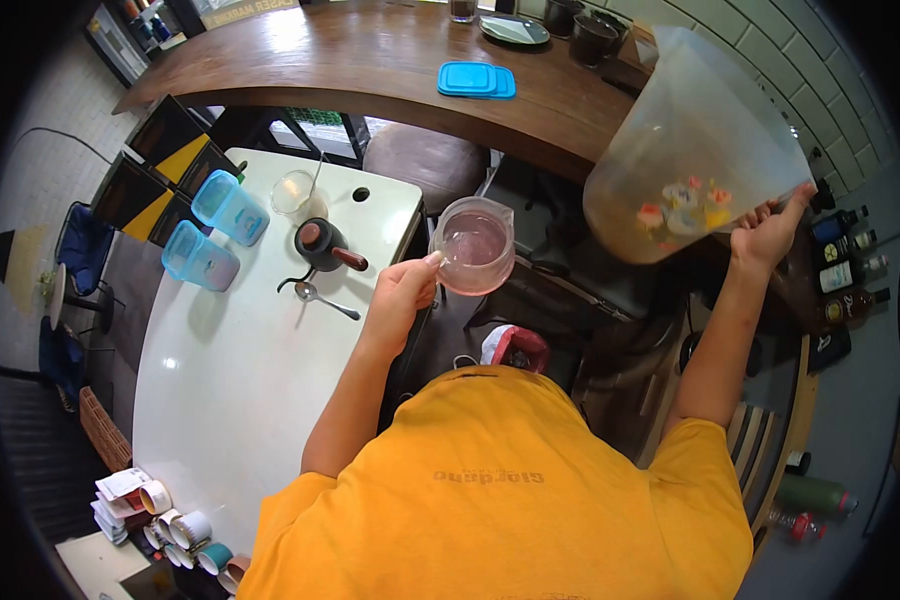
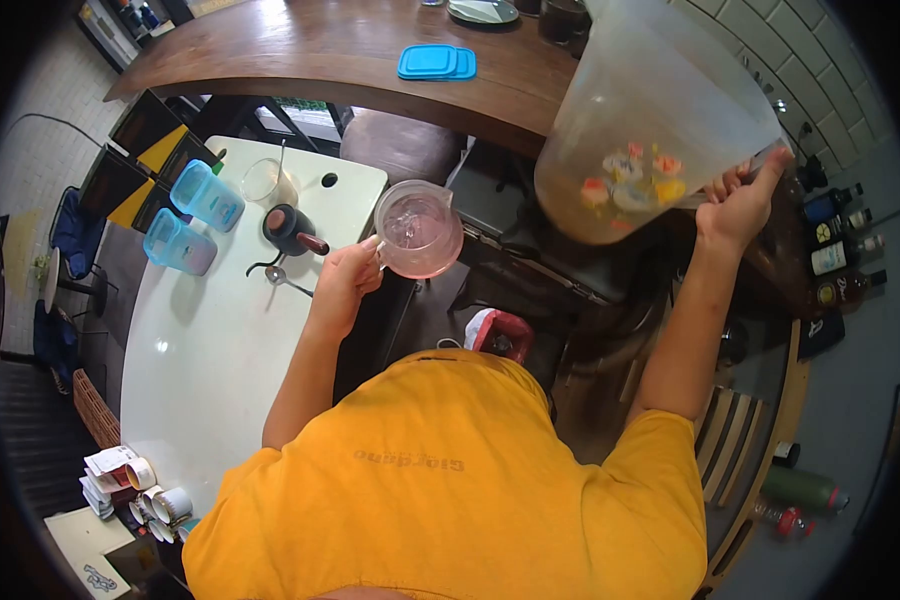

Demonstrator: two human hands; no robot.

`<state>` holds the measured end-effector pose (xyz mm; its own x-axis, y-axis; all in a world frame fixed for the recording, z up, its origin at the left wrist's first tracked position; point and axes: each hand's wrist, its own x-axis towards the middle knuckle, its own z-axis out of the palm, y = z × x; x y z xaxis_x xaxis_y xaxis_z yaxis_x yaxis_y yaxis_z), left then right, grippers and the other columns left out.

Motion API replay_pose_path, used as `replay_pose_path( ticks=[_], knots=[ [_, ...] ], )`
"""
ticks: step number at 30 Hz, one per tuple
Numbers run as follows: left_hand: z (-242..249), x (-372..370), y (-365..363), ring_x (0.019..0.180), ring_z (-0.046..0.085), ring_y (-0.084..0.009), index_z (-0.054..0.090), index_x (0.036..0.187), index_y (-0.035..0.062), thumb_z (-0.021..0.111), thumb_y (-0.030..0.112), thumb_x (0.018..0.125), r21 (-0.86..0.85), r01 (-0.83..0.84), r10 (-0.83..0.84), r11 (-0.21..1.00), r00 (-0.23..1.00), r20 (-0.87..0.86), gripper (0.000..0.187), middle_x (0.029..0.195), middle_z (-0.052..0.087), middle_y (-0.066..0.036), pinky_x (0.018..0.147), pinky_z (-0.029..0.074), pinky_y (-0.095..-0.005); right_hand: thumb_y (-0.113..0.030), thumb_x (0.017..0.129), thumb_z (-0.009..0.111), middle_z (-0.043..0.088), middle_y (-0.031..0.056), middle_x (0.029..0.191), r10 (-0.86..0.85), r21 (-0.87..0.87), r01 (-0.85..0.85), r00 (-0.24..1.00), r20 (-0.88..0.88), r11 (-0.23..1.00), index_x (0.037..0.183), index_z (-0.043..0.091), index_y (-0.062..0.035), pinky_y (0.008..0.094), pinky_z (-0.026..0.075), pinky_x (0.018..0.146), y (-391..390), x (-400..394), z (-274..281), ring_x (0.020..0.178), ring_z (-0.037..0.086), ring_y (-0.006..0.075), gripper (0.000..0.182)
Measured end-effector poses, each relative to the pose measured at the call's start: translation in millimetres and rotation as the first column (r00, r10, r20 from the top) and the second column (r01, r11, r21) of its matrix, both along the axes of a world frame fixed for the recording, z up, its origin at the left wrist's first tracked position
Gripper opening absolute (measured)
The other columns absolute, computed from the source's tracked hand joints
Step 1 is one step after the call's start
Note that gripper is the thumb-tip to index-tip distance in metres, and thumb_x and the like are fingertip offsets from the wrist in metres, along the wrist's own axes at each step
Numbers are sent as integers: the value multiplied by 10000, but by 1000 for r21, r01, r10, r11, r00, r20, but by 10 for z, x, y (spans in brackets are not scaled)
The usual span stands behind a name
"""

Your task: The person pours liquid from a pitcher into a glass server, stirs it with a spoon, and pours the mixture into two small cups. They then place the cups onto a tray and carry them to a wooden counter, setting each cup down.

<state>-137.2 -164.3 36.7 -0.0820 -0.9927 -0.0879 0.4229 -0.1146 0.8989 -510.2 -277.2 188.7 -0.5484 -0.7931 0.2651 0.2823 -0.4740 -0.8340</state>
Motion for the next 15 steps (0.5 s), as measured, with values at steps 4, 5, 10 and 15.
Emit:
replay_pose_path(
  ticks=[4, 5, 10, 15],
  knots=[
    [70, 71, 151, 516, 237, -72, 348, 590, 123, 483, 248, 958, -6, -102, 102, 995, 993, 53, 412, 569, 269, 55, 499, 201, -261, -608, 862, 575, 296, -49, 543, -101, -25, 102, 995, 24, 995, 652, 399, -116, 235, 175, 429, -410, 170, 111, 450, 229, 65, 564],
    [67, 81, 187, 516, 237, -72, 348, 590, 123, 483, 248, 958, -6, -119, 119, 993, 991, 54, 412, 569, 269, 55, 499, 201, -261, -608, 862, 575, 296, -49, 543, -84, -25, 84, 996, 25, 996, 652, 399, -116, 235, 175, 429, -516, 207, 110, 450, 229, 65, 564],
    [-1, 88, 326, 521, 224, -38, 394, 572, 131, 528, 238, 955, -3, -239, 239, 971, 971, -1, 420, 571, 278, 79, 486, 173, -243, -550, 853, 633, 330, -50, 520, -127, -53, 126, 992, -8, 991, 629, 404, -127, 227, 177, 405, -1057, 350, 41, 425, 255, 51, 531],
    [-25, 108, 467, 524, 222, -41, 395, 567, 123, 526, 246, 955, 6, -337, 337, 941, 941, 41, 427, 566, 280, 76, 488, 178, -248, -525, 855, 646, 343, -55, 511, -126, -44, 124, 991, -35, 991, 628, 412, -132, 223, 181, 391, -1450, 473, -99, 413, 269, 46, 511]
  ],
)
